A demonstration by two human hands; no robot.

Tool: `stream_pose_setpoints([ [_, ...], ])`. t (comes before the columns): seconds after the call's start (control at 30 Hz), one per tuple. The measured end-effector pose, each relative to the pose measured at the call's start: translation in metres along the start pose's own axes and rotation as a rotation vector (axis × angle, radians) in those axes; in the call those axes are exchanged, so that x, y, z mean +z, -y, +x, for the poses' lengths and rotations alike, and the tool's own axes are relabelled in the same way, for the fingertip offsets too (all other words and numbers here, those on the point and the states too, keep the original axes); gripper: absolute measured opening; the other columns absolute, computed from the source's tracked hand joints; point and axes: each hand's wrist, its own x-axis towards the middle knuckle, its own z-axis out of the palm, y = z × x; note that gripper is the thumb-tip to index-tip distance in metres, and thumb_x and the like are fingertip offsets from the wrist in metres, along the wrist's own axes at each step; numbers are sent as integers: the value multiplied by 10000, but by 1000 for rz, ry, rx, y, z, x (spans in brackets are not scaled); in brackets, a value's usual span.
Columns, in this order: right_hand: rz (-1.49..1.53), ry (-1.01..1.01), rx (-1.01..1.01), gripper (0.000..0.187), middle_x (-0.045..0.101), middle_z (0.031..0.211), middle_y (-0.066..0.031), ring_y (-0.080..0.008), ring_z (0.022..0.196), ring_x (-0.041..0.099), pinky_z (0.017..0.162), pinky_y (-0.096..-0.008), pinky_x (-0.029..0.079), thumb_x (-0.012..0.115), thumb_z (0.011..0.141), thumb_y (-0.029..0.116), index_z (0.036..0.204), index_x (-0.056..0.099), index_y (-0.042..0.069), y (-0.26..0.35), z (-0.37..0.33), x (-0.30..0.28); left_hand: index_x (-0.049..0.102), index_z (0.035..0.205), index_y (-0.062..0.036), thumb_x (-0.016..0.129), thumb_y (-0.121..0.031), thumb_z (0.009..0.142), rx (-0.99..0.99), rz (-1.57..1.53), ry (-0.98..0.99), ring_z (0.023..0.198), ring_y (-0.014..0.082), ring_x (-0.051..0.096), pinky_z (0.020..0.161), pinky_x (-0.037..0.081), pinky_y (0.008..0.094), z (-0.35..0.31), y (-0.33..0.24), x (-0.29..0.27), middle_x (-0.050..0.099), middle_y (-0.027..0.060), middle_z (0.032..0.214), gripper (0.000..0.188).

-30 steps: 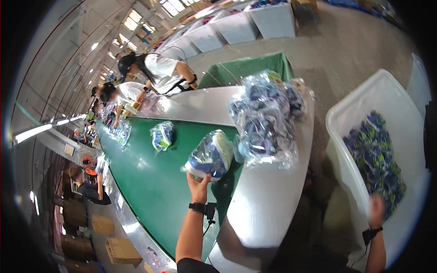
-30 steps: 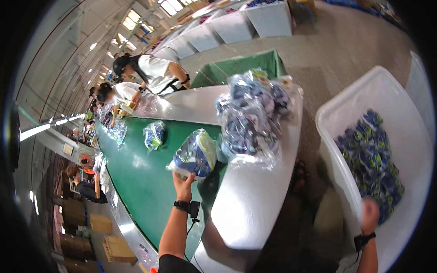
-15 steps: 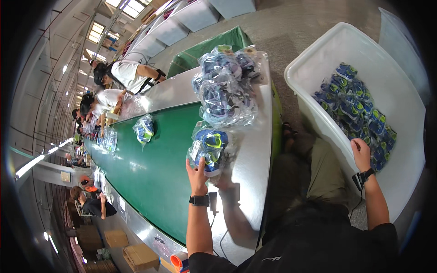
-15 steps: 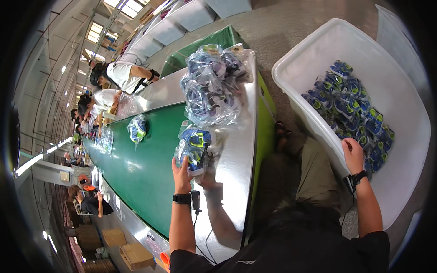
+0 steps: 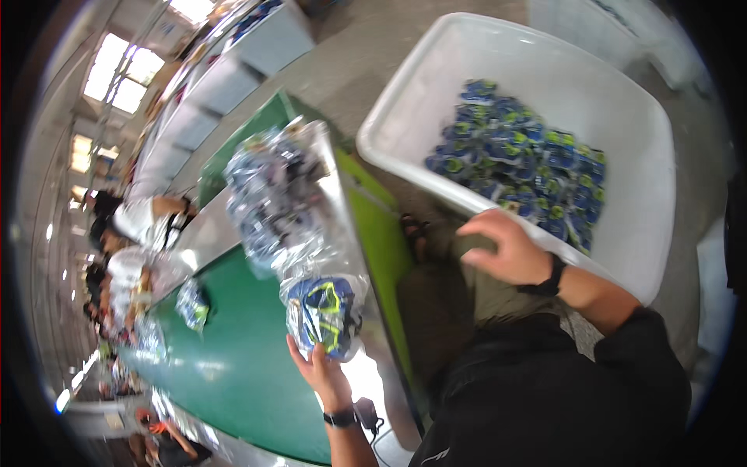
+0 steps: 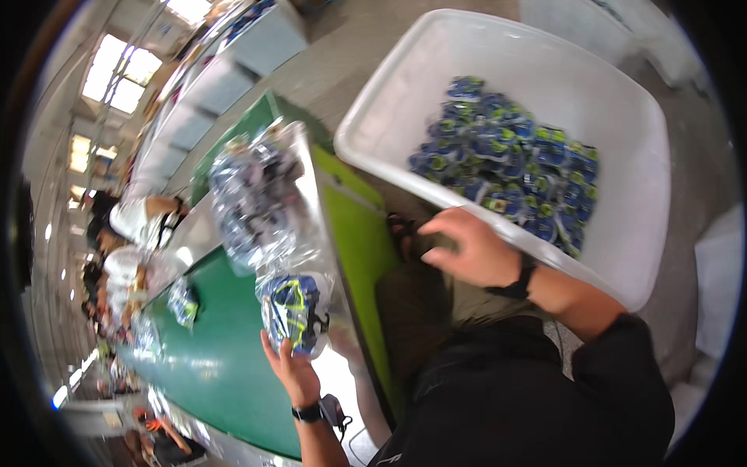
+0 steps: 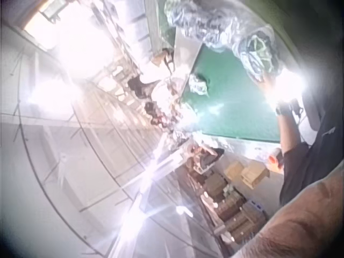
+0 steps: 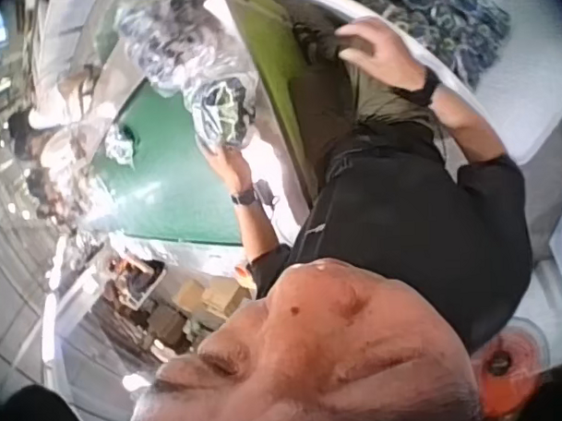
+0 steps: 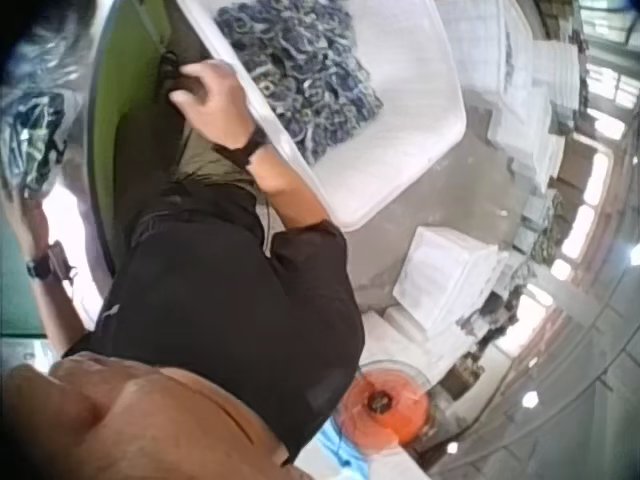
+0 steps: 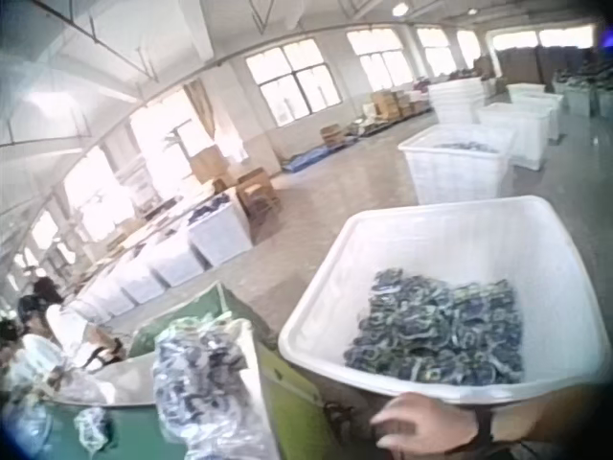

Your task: The person picks packaged shoes from a conveyor belt and places them into a large white bin. Later, the person moves to another area and handles a different bin containing packaged footwear, continuing to sort items by hand.

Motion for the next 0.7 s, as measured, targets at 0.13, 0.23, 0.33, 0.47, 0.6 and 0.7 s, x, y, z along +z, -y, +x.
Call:
stream_pose_setpoints([
  [0.13,94,228,-336,564,638,1236,-84,-310,1181,601,1016,-451,471,867,756,316,1241,658,118,74,5,23,176,1660,-137,585,-13,968,-127,-53,194,1120,243,630,943,547,382,-30,2,47,556,182,1347,813],
  [0.23,-133,332,-495,646,586,1247,-64,-265,1257,555,1105,-516,391,843,759,330,1343,608,188,104,-5,33,272,1600,-87,564,-32,984,-323,-228,293,1154,200,623,954,553,321,-38,7,76,577,175,1342,684],
  [0.33,-370,161,-468,524,592,1203,-51,-235,1266,543,1152,-558,342,730,873,282,1373,589,212,99,-5,33,292,1571,-83,556,-33,985,-428,-139,196,1196,228,618,1001,542,353,-40,12,105,564,181,1375,645],
  [0.47,-505,132,-467,432,612,1120,-10,-207,1193,599,1147,-540,375,716,854,281,1278,647,228,87,-9,15,284,1602,-88,576,-70,1006,-309,-95,389,1180,182,611,926,551,311,-59,21,136,581,128,1336,664],
  [0.6,-526,247,-402,384,601,1064,-43,-219,1088,612,1114,-531,401,709,798,255,1137,658,82,65,-7,-29,233,1636,-70,651,-70,1012,-430,-103,623,1211,229,610,977,564,369,-58,22,140,537,138,1395,752],
  [0.7,-580,161,-244,550,618,1096,-92,-269,1102,617,1114,-539,400,810,637,214,1136,644,53,39,1,-74,369,1581,-28,699,-48,982,-310,144,756,1199,219,624,969,569,361,-53,23,121,519,152,1448,685],
])
